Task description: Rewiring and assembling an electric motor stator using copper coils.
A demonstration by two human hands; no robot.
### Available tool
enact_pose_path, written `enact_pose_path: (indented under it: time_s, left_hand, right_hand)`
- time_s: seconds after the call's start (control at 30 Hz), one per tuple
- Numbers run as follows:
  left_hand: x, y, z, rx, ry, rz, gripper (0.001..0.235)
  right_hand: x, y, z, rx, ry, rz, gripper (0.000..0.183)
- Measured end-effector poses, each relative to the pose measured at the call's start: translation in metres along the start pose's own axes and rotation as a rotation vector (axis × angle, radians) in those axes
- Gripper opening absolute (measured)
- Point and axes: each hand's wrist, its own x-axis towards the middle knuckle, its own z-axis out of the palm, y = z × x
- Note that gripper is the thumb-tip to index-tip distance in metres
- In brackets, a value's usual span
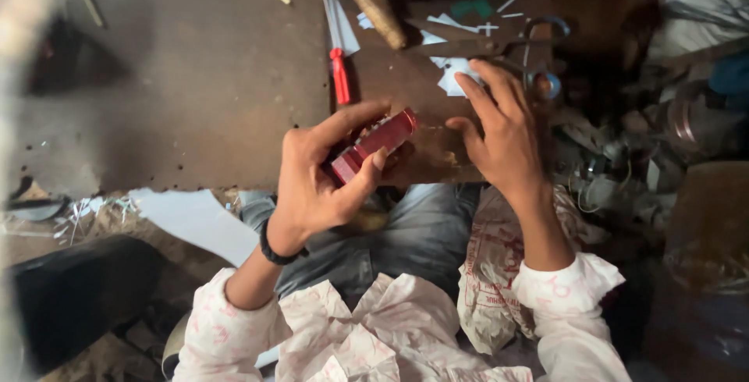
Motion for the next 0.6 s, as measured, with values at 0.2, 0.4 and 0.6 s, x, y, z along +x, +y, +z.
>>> enact_pose_path:
  time_s: [0.2,0.4,0.6]
  left_hand:
    - [-0.013,-0.03,0.016,-0.197,0.125,0.061,0.046]
    - [-0.002,-0.041,0.032,-0.255,0.141,0.14,0.051]
    - [0.02,-0.012,0.025,-0.347,0.082,-0.027,0.064]
  right_hand:
    - [-0.008,0.001,0.001,-0.053,-0.021,0.021,0.048]
    - [-0.011,-0.004,0.003,-0.04,-0.007,0.044,0.052]
    - [-0.008,-0.007,0.002,-0.059,-0.021,0.051,0.051]
